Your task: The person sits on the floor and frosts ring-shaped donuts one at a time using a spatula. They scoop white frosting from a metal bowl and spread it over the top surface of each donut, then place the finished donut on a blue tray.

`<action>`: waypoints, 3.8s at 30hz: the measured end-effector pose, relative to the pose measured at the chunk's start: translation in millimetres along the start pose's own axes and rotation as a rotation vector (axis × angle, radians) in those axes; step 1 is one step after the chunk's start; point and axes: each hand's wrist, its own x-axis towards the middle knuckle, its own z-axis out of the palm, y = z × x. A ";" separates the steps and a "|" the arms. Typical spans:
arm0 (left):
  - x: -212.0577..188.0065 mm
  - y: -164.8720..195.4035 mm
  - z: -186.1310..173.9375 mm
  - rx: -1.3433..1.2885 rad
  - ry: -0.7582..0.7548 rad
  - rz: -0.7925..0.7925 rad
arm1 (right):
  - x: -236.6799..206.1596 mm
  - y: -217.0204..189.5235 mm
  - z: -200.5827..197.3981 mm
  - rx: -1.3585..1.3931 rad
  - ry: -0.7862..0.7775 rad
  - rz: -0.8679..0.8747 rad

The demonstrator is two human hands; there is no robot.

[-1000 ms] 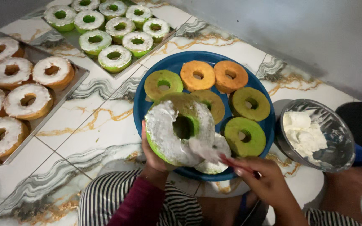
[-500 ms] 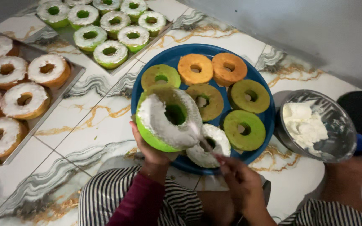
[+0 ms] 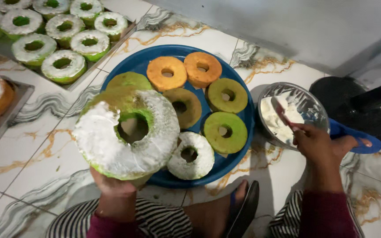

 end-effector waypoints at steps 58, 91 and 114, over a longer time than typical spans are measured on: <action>23.4 4.7 20.5 -0.944 0.189 -0.311 | -121.0 -20.7 56.9 1.214 -0.743 0.007; 27.9 9.8 31.8 -0.795 0.393 -0.289 | -151.9 -118.0 97.3 0.139 -0.142 -0.768; 9.1 -32.9 -0.9 -0.537 0.520 -0.210 | -146.7 -81.2 135.1 0.719 -0.640 -0.231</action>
